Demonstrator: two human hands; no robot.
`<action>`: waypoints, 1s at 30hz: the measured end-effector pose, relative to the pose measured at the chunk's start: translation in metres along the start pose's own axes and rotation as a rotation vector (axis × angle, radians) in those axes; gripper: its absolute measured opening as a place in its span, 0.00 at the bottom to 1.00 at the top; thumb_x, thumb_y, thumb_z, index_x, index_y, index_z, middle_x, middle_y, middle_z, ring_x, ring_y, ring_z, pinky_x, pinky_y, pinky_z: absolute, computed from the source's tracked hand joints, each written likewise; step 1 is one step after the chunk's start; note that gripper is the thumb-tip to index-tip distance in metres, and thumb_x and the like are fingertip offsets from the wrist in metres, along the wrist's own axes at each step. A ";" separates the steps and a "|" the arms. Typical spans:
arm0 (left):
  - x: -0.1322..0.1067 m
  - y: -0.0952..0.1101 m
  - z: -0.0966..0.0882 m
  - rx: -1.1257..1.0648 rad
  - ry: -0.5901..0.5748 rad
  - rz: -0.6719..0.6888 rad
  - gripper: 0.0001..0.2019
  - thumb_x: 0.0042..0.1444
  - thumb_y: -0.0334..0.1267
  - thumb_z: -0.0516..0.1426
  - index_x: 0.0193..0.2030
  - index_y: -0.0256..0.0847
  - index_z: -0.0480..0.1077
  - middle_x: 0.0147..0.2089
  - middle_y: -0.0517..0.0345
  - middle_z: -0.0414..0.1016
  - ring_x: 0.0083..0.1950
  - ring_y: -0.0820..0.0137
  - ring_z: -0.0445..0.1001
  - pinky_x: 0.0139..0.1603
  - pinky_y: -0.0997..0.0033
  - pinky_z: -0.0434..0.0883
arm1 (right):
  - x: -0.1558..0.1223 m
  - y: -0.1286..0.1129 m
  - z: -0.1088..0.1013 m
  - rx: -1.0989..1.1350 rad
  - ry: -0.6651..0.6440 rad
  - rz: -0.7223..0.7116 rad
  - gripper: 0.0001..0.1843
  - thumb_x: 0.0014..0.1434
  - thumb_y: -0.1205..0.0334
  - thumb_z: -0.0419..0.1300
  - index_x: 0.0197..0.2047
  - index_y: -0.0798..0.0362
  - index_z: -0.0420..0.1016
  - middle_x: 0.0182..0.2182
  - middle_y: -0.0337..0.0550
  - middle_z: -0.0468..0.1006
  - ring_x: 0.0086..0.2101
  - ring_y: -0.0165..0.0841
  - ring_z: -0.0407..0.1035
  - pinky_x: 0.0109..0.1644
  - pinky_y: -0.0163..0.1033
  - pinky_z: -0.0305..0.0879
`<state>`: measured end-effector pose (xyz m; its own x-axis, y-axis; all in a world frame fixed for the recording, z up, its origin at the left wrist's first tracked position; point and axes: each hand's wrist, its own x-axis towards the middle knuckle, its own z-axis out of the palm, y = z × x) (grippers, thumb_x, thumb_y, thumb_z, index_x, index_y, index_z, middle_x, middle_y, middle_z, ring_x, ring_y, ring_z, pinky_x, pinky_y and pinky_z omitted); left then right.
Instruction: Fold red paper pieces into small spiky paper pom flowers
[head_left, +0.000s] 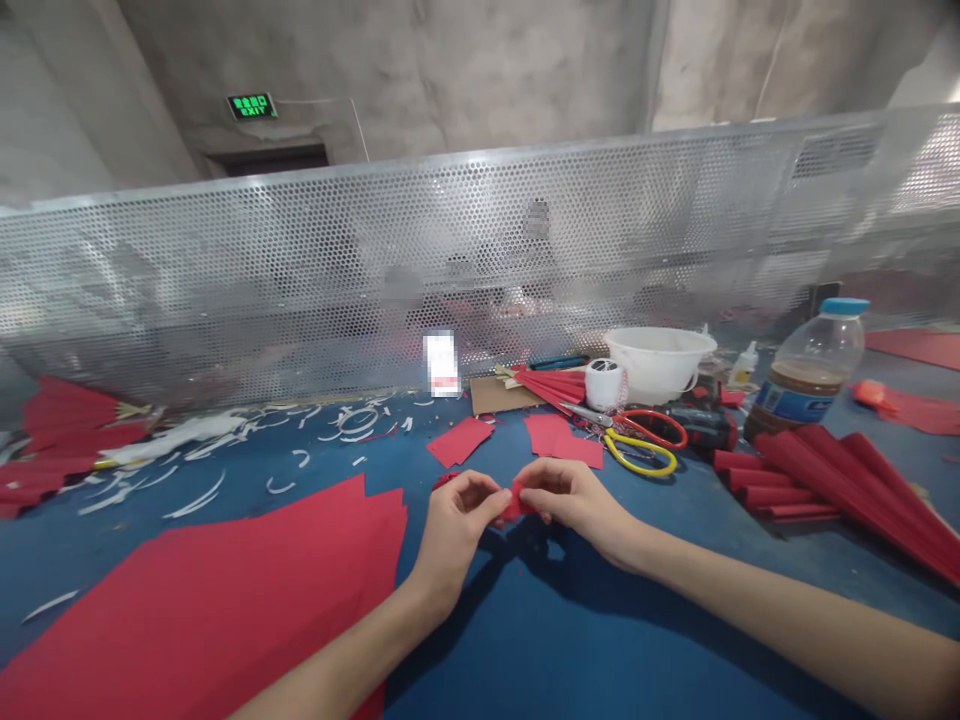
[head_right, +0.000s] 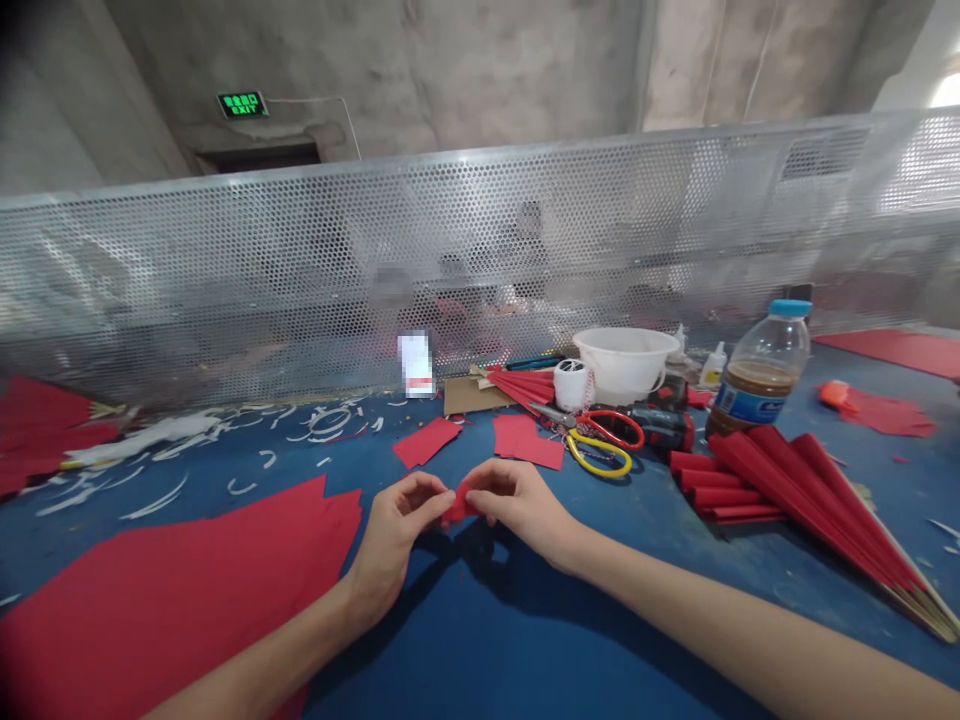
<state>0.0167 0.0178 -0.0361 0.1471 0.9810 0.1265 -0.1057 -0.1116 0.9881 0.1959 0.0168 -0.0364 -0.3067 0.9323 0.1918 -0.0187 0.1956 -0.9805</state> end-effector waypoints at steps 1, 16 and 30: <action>0.000 0.000 0.000 -0.006 -0.007 -0.005 0.09 0.46 0.38 0.67 0.30 0.38 0.72 0.26 0.64 0.74 0.27 0.74 0.72 0.30 0.77 0.70 | 0.000 0.000 0.000 -0.014 -0.009 -0.012 0.10 0.57 0.58 0.64 0.38 0.56 0.77 0.30 0.42 0.78 0.28 0.28 0.67 0.28 0.32 0.59; 0.003 -0.003 -0.002 0.038 -0.018 -0.005 0.09 0.48 0.38 0.67 0.36 0.38 0.78 0.36 0.55 0.81 0.37 0.69 0.76 0.39 0.76 0.71 | -0.003 0.000 0.000 -0.078 -0.016 0.022 0.13 0.60 0.54 0.61 0.35 0.56 0.74 0.25 0.37 0.72 0.22 0.25 0.62 0.24 0.31 0.54; -0.004 0.007 0.003 0.120 -0.100 -0.037 0.08 0.42 0.36 0.69 0.30 0.36 0.78 0.30 0.55 0.81 0.32 0.68 0.77 0.37 0.73 0.72 | -0.006 -0.007 0.003 -0.064 0.083 -0.038 0.15 0.58 0.49 0.62 0.37 0.54 0.72 0.23 0.35 0.69 0.23 0.27 0.63 0.26 0.32 0.57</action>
<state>0.0180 0.0131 -0.0295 0.2462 0.9648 0.0922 0.0188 -0.0998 0.9948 0.1951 0.0093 -0.0304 -0.2269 0.9454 0.2339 0.0331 0.2475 -0.9683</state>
